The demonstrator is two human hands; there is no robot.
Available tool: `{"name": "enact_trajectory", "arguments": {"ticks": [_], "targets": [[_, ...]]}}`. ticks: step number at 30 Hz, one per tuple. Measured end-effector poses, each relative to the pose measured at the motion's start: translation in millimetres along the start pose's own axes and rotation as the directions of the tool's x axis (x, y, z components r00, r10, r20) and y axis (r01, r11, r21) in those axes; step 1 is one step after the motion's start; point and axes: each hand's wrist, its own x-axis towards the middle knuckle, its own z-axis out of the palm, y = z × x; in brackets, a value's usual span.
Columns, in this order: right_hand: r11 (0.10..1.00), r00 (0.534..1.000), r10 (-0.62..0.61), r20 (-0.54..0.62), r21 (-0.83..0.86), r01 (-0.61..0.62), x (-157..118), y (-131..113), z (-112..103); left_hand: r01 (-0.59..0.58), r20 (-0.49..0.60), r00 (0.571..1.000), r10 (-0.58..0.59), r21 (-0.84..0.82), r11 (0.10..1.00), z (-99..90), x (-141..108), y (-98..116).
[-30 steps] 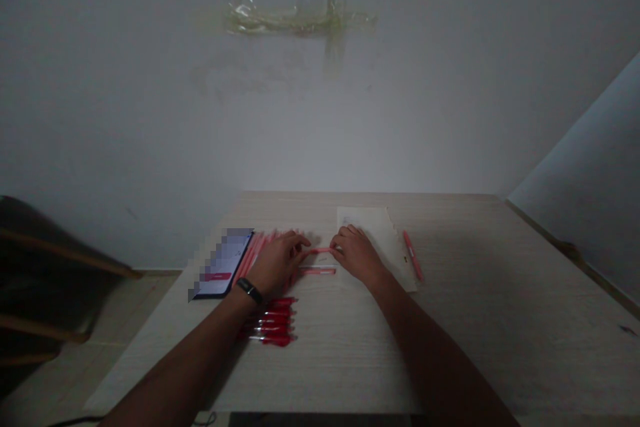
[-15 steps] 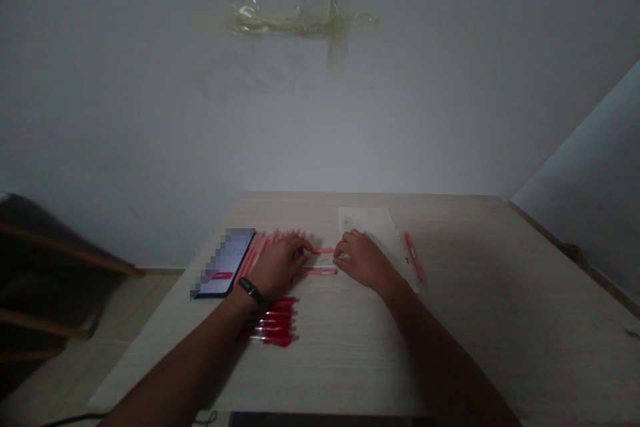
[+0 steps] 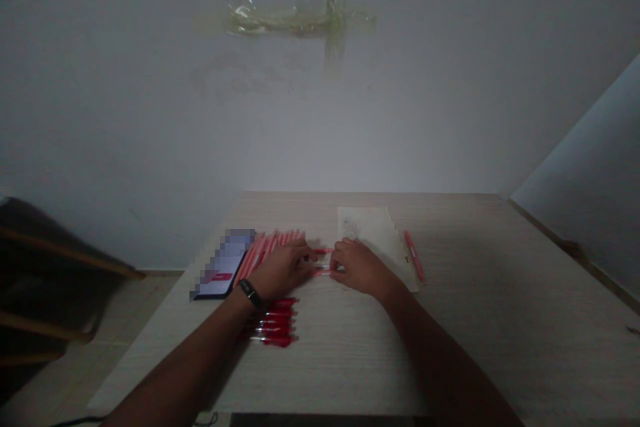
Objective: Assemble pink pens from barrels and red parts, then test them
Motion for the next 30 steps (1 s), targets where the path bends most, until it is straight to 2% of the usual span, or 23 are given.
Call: {"name": "enact_trajectory", "arguments": {"ticks": [9,23,30], "targets": [[0.997,0.997,-0.044,-0.065,0.061,0.048,1,-8,-2,-0.114,0.056,0.992,0.117,-0.042,0.993,0.2,0,5],[1.0,1.0,-0.009,0.008,0.016,0.009,-3,1,4,-0.112,0.093,0.989,0.118,-0.071,0.991,-2.5,0,7],[1.0,1.0,-0.01,-0.014,0.008,0.01,-1,3,1,-0.106,0.077,0.991,0.109,-0.037,0.994,1.5,0,4]]}}
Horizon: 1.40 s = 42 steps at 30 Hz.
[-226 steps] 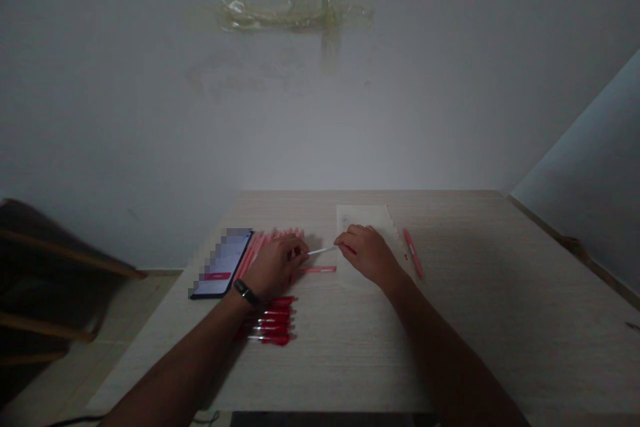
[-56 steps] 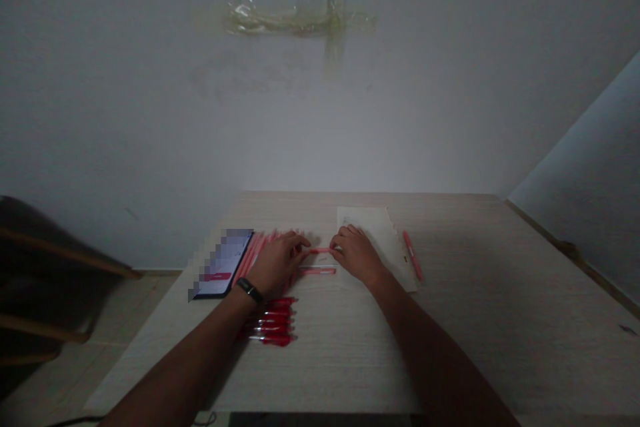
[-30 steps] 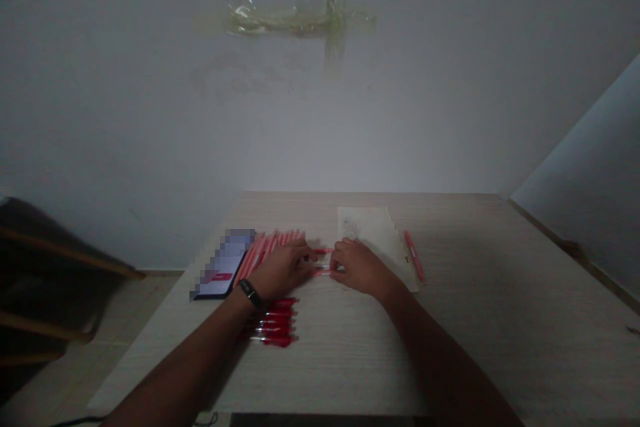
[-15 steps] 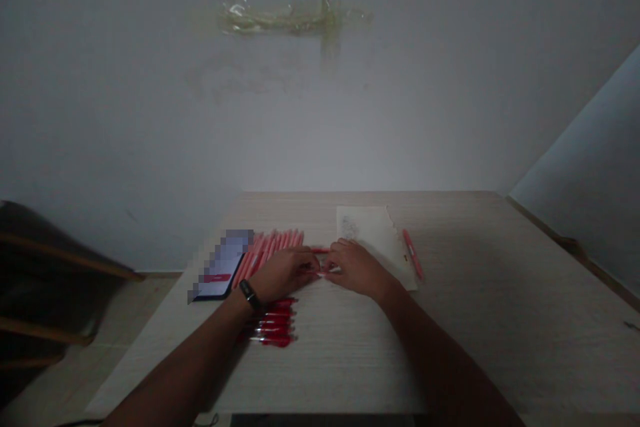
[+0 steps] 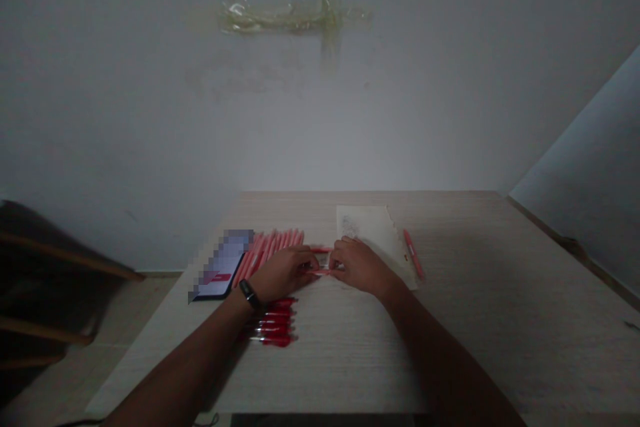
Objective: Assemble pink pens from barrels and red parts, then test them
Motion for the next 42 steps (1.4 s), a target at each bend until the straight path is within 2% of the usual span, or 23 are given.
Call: {"name": "enact_trajectory", "arguments": {"ticks": [8,15,31,42], "targets": [[0.996,0.992,0.084,-0.092,-0.008,-0.085,-4,17,-7,0.003,0.004,1.0,-0.003,0.007,1.0,1.3,0,0],[0.981,0.972,0.182,-0.152,-0.042,-0.19,1,17,0,-0.03,0.006,1.0,0.03,0.001,1.0,3.0,1,0],[0.983,0.975,0.179,-0.128,-0.025,-0.184,2,18,9,-0.059,0.03,0.998,0.059,0.029,0.998,2.1,0,1],[0.983,0.972,0.167,-0.168,-0.051,-0.177,-1,22,-8,-0.071,0.032,0.997,0.072,-0.023,0.997,2.8,1,-1]]}}
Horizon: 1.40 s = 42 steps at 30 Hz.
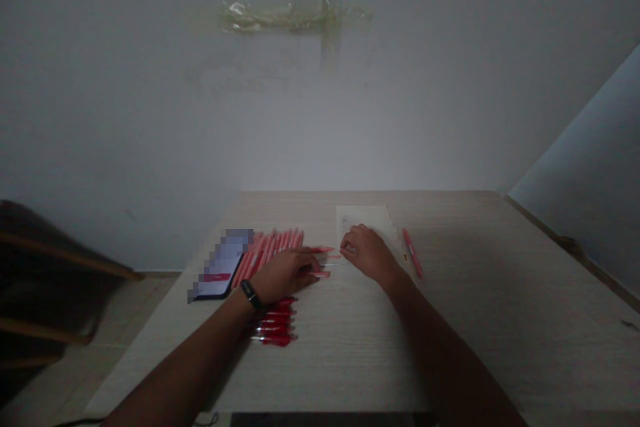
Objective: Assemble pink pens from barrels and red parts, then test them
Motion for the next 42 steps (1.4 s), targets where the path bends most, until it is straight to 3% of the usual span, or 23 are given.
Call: {"name": "enact_trajectory", "arguments": {"ticks": [16,42], "targets": [[1.0,0.996,0.026,0.089,-0.003,-0.025,-2,-3,7,-0.014,-0.021,1.0,0.013,-0.043,0.999,0.6,1,1],[1.0,0.998,0.011,0.058,-0.008,-0.01,2,-10,11,-0.006,-0.003,1.0,0.006,0.006,1.0,-1.9,2,4]]}}
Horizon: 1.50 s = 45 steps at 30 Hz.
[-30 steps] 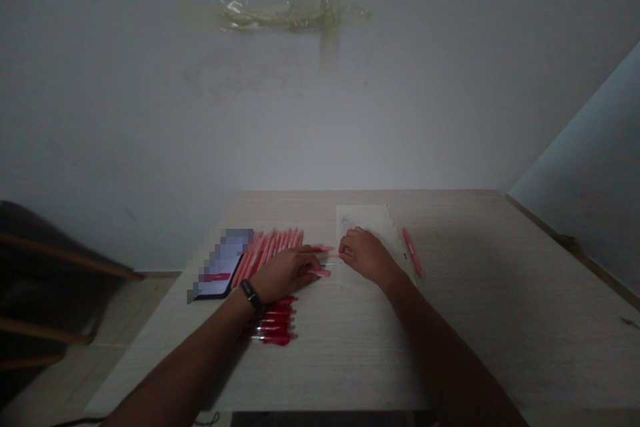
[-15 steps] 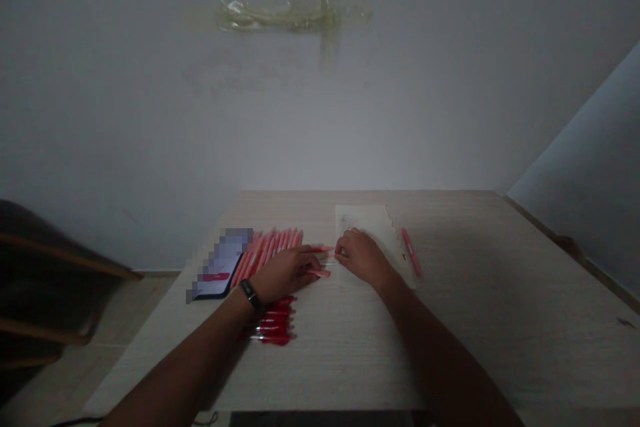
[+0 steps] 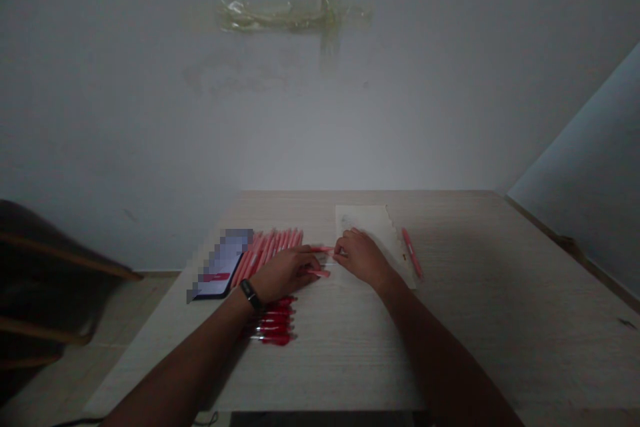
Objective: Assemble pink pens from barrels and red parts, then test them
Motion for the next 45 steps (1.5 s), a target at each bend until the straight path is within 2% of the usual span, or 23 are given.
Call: {"name": "enact_trajectory", "arguments": {"ticks": [7,14,17,21,24,30,36,40,45], "targets": [[0.999,0.999,0.039,-0.018,-0.027,-0.039,-1,7,-10,0.001,-0.006,1.0,-0.001,-0.044,0.999,-1.1,-1,0],[1.0,1.0,0.013,-0.005,-0.015,-0.013,-3,6,-10,0.005,0.002,1.0,-0.005,-0.032,0.999,-2.2,-1,1],[0.998,0.999,-0.039,-0.003,0.044,0.039,-4,4,-12,0.016,-0.004,1.0,-0.017,-0.014,1.0,-2.0,-2,1],[0.979,0.981,-0.18,0.071,0.116,0.171,-5,-1,-13,0.035,-0.02,0.999,-0.034,0.017,0.999,-0.3,-2,0],[0.97,0.968,-0.219,0.125,0.138,0.201,-7,-6,-10,0.049,-0.024,0.999,-0.048,0.051,0.997,0.9,-3,-1],[0.97,0.964,-0.214,0.156,0.152,0.19,-8,-11,-2,0.037,-0.006,0.999,-0.037,0.06,0.998,-0.5,-3,-2],[0.976,0.969,-0.195,0.149,0.13,0.176,-7,-16,-5,0.064,-0.013,0.998,-0.064,0.043,0.997,-0.8,-3,1],[0.981,0.978,-0.179,0.105,0.093,0.169,-8,-10,-12,0.127,-0.024,0.992,-0.126,0.043,0.991,0.1,-3,2],[0.987,0.988,-0.147,0.046,0.07,0.144,-9,5,-22,0.083,-0.017,0.996,-0.083,0.031,0.996,5.7,-2,1]]}}
